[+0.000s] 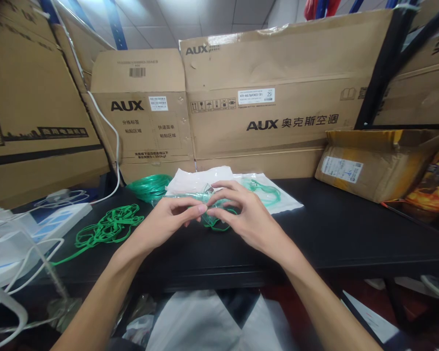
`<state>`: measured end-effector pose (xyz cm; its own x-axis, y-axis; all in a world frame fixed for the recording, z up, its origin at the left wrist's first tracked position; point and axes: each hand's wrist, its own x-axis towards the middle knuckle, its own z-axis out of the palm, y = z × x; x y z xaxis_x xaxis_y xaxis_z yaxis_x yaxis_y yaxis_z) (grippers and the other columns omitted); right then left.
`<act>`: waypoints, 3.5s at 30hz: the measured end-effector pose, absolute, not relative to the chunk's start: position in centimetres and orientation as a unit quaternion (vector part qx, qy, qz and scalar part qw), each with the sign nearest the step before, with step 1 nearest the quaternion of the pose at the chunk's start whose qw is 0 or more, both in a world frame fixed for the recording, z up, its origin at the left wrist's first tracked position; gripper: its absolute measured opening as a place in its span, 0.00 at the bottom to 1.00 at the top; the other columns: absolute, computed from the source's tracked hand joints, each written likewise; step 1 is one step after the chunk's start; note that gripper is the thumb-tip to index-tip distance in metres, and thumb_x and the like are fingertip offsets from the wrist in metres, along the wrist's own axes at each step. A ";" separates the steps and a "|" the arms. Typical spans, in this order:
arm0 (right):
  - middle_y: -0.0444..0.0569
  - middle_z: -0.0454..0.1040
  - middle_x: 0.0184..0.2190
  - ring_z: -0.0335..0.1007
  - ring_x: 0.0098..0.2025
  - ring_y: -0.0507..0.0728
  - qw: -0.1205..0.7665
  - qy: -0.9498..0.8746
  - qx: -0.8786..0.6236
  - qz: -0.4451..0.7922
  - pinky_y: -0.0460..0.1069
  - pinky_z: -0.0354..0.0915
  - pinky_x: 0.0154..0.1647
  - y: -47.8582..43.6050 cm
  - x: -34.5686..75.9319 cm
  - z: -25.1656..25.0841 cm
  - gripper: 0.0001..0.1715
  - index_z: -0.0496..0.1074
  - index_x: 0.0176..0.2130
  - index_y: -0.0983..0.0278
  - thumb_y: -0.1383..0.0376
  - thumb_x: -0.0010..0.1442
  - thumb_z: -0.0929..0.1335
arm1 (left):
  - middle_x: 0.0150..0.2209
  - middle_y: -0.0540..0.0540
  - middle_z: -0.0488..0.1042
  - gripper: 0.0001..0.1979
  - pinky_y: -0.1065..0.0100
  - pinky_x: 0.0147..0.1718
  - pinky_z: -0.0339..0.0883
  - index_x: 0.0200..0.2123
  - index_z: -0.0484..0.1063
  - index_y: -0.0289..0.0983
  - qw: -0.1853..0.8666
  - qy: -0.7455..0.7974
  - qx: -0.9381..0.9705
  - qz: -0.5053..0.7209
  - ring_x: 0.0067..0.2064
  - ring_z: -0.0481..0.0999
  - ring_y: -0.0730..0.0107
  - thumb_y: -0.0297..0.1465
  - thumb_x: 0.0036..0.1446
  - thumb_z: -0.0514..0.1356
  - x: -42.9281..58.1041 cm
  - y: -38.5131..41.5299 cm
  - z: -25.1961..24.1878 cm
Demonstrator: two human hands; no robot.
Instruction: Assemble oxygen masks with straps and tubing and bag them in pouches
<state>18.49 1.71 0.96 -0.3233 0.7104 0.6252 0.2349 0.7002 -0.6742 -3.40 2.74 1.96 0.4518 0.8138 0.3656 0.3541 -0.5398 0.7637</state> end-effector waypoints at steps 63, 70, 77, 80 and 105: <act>0.53 0.78 0.49 0.78 0.48 0.62 0.616 -0.667 -0.357 0.219 0.58 0.79 0.46 2.6 20.4 1.4 0.11 0.71 0.35 0.61 0.57 0.65 0.71 | 0.40 0.55 0.80 0.07 0.68 0.35 0.63 0.43 0.72 0.43 0.095 0.396 0.816 0.410 0.28 0.66 0.74 0.36 0.64 0.64 -2.5 1.7 1.7; 0.50 0.77 0.50 0.77 0.52 0.62 0.504 -0.703 -0.347 0.362 0.55 0.77 0.45 2.3 18.1 0.5 0.28 0.67 0.58 0.54 0.54 0.62 0.74 | 0.40 0.58 0.82 0.08 0.70 0.36 0.63 0.45 0.72 0.46 0.171 0.360 0.814 0.422 0.35 0.72 0.73 0.38 0.64 0.65 -2.1 1.6 1.6; 0.53 0.77 0.56 0.74 0.56 0.65 0.459 -0.711 -0.419 0.330 0.55 0.71 0.53 3.0 20.6 1.1 0.28 0.76 0.54 0.61 0.54 0.57 0.77 | 0.37 0.55 0.83 0.13 0.66 0.43 0.64 0.48 0.69 0.45 0.197 0.397 0.792 0.420 0.41 0.78 0.67 0.46 0.68 0.58 -2.5 1.7 1.6; 0.53 0.80 0.47 0.76 0.48 0.63 0.374 -0.742 -0.461 0.312 0.54 0.69 0.47 3.8 21.9 0.9 0.24 0.79 0.47 0.63 0.51 0.57 0.76 | 0.39 0.54 0.83 0.13 0.65 0.42 0.64 0.44 0.74 0.44 0.185 0.402 0.814 0.376 0.41 0.79 0.66 0.45 0.70 0.56 -2.7 2.1 1.4; 0.41 0.68 0.27 0.57 0.28 0.52 0.178 -0.827 -0.363 0.391 0.47 0.54 0.27 3.4 22.3 1.0 0.23 0.73 0.44 0.60 0.44 0.63 0.70 | 0.47 0.49 0.81 0.12 0.61 0.51 0.66 0.47 0.80 0.47 0.129 0.415 0.860 0.267 0.51 0.77 0.57 0.38 0.68 0.57 -3.6 3.8 -0.6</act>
<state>22.27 3.43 0.96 -0.6739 0.7387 0.0106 0.4610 0.4316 -0.7754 -3.64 3.84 -0.64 0.5126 0.7830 0.3525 0.6457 -0.6221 0.4429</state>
